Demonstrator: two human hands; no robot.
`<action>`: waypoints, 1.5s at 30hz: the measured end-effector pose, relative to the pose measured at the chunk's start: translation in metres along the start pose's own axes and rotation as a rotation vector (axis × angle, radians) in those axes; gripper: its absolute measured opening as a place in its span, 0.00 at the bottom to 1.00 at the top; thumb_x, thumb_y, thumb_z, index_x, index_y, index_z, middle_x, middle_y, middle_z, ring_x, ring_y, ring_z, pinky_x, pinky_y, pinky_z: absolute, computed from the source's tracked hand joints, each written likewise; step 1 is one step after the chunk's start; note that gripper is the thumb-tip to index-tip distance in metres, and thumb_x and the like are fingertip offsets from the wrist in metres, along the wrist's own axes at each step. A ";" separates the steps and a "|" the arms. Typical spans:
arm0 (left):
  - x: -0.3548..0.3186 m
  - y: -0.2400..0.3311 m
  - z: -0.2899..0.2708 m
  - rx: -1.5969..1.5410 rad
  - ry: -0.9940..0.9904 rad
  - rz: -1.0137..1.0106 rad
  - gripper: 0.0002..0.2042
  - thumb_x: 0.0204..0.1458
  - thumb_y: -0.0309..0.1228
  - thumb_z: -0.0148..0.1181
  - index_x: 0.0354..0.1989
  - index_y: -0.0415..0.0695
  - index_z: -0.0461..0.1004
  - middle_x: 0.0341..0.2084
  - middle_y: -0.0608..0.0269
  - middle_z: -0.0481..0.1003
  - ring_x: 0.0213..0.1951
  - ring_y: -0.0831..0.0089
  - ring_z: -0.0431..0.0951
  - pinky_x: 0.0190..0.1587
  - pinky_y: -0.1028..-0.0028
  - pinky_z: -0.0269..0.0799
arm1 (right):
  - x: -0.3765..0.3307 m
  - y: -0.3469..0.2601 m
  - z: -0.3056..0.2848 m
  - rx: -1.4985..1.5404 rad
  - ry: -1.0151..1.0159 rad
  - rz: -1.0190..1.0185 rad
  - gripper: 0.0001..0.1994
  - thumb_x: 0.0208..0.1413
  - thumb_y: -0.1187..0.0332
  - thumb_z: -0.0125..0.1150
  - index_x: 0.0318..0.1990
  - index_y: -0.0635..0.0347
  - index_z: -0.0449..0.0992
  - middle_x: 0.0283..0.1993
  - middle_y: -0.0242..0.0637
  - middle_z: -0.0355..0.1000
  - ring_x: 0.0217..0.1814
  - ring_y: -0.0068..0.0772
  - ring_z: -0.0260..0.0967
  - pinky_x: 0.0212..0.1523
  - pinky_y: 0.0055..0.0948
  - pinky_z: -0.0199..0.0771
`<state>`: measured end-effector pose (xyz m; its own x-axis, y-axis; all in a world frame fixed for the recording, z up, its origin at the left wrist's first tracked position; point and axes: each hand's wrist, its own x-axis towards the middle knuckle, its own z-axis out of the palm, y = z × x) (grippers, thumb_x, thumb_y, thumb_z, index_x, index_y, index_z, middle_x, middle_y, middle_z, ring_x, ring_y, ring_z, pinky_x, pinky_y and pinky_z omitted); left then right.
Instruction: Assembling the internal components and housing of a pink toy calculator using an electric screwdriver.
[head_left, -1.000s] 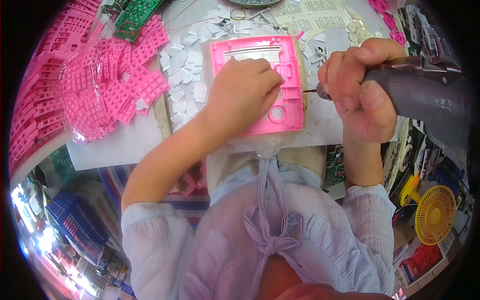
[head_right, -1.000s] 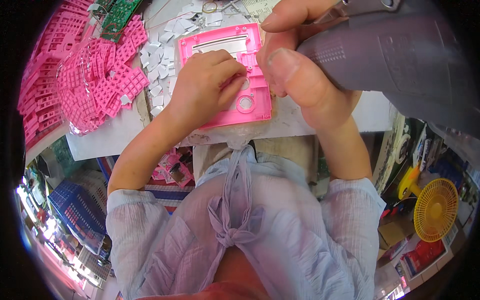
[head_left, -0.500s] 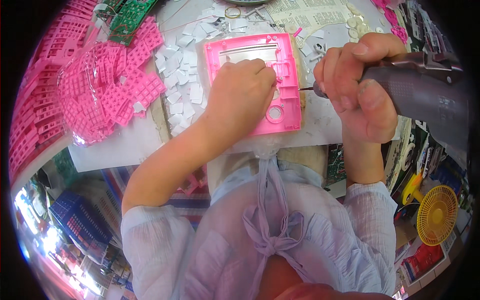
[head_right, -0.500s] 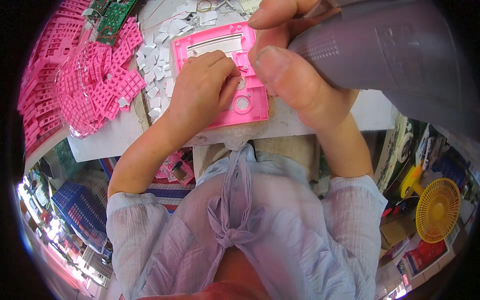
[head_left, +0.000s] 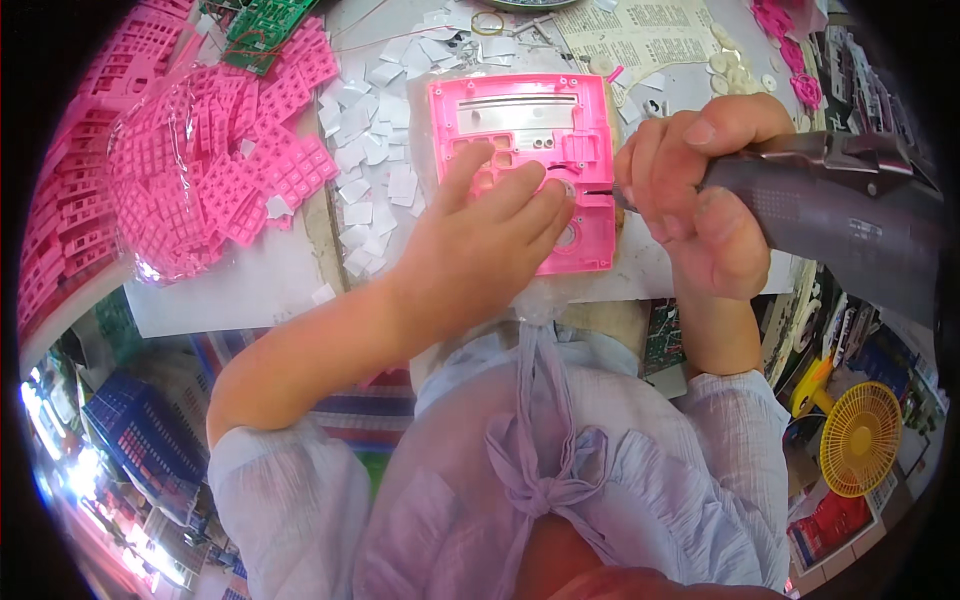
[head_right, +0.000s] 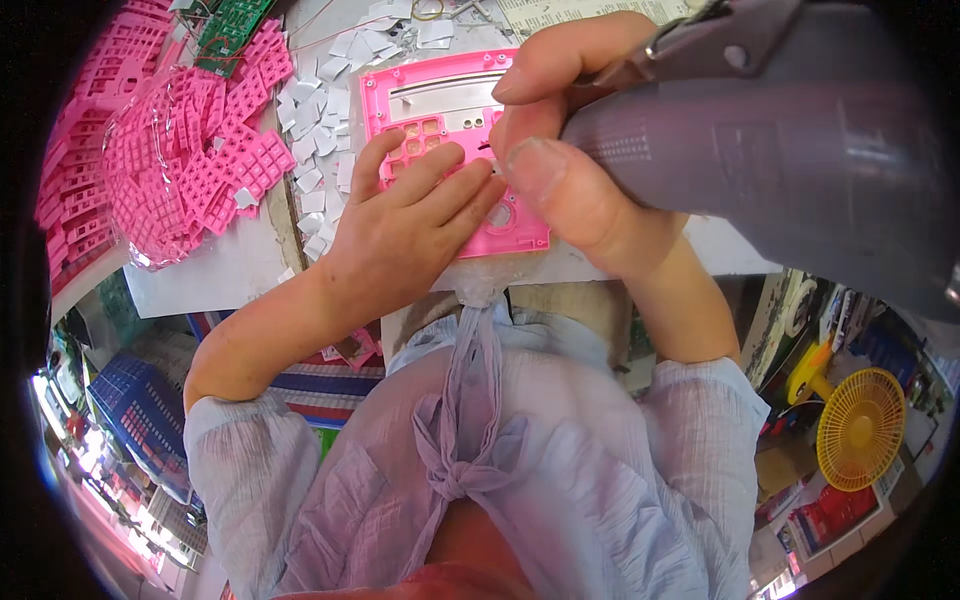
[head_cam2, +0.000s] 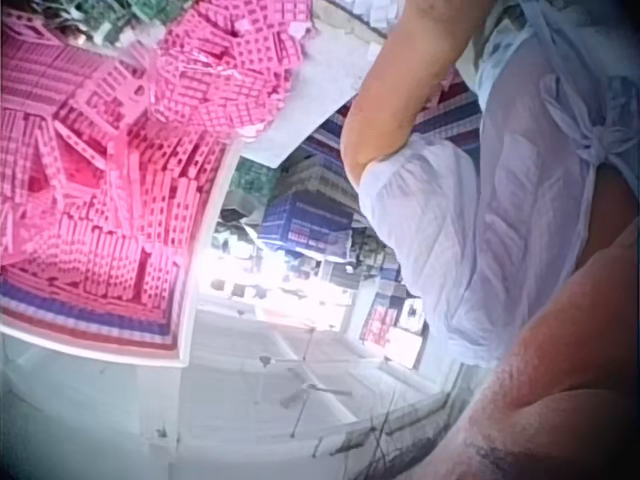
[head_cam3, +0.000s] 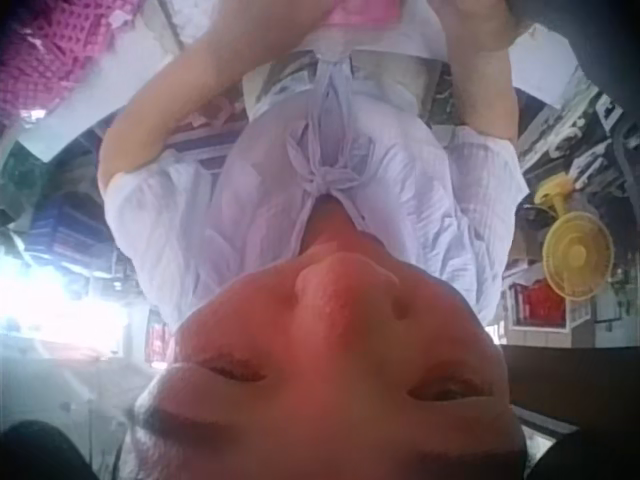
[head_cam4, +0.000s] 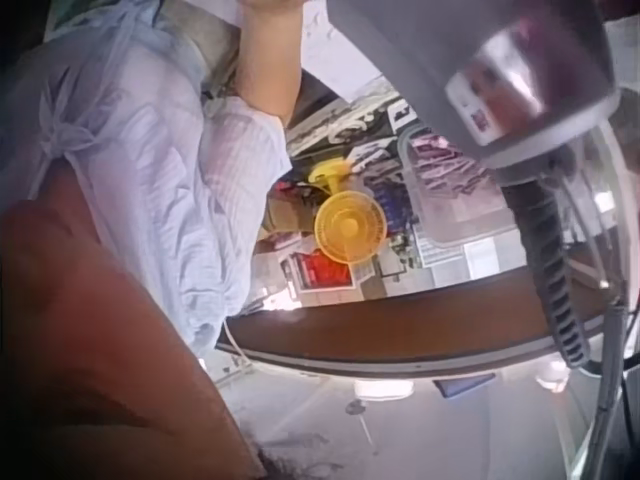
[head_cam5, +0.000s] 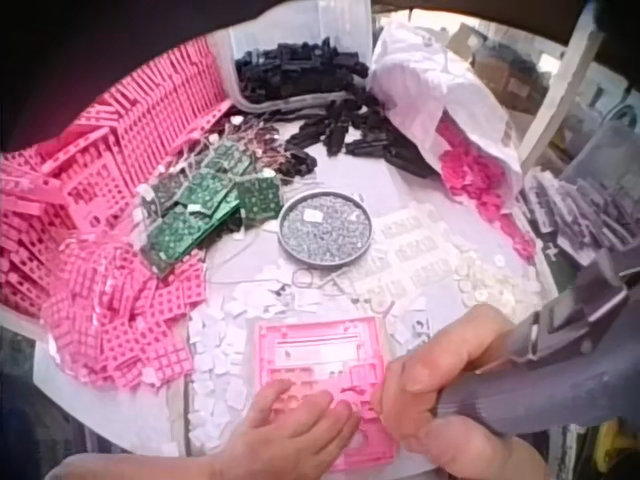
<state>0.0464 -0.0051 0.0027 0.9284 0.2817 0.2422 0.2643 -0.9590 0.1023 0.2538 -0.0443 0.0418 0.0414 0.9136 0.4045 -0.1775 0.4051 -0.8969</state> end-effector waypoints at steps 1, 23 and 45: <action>0.000 0.002 -0.002 -0.001 -0.017 -0.009 0.17 0.49 0.33 0.58 0.49 0.50 0.79 0.49 0.72 0.74 0.55 0.73 0.71 0.68 0.51 0.49 | -0.002 0.002 0.001 0.026 0.024 0.012 0.17 0.59 0.64 0.60 0.51 0.61 0.67 0.23 0.27 0.63 0.24 0.20 0.60 0.28 0.24 0.64; 0.000 -0.005 0.006 -0.073 0.070 0.025 0.12 0.51 0.30 0.56 0.42 0.48 0.80 0.44 0.65 0.76 0.53 0.66 0.71 0.67 0.48 0.55 | 0.007 0.022 0.003 0.149 -0.083 0.262 0.16 0.52 0.72 0.61 0.48 0.66 0.70 0.25 0.28 0.67 0.23 0.21 0.64 0.25 0.22 0.66; -0.049 -0.150 -0.035 0.456 0.130 -0.677 0.09 0.48 0.36 0.69 0.34 0.46 0.81 0.34 0.63 0.79 0.46 0.61 0.75 0.47 0.59 0.67 | -0.029 -0.015 -0.058 -0.811 0.397 -0.035 0.28 0.59 0.77 0.61 0.67 0.69 0.61 0.68 0.50 0.63 0.71 0.45 0.60 0.66 0.43 0.65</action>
<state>-0.0477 0.1264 0.0097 0.4998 0.7776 0.3815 0.8617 -0.4907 -0.1289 0.3120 -0.0748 0.0333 0.3963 0.7844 0.4771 0.5719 0.1956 -0.7967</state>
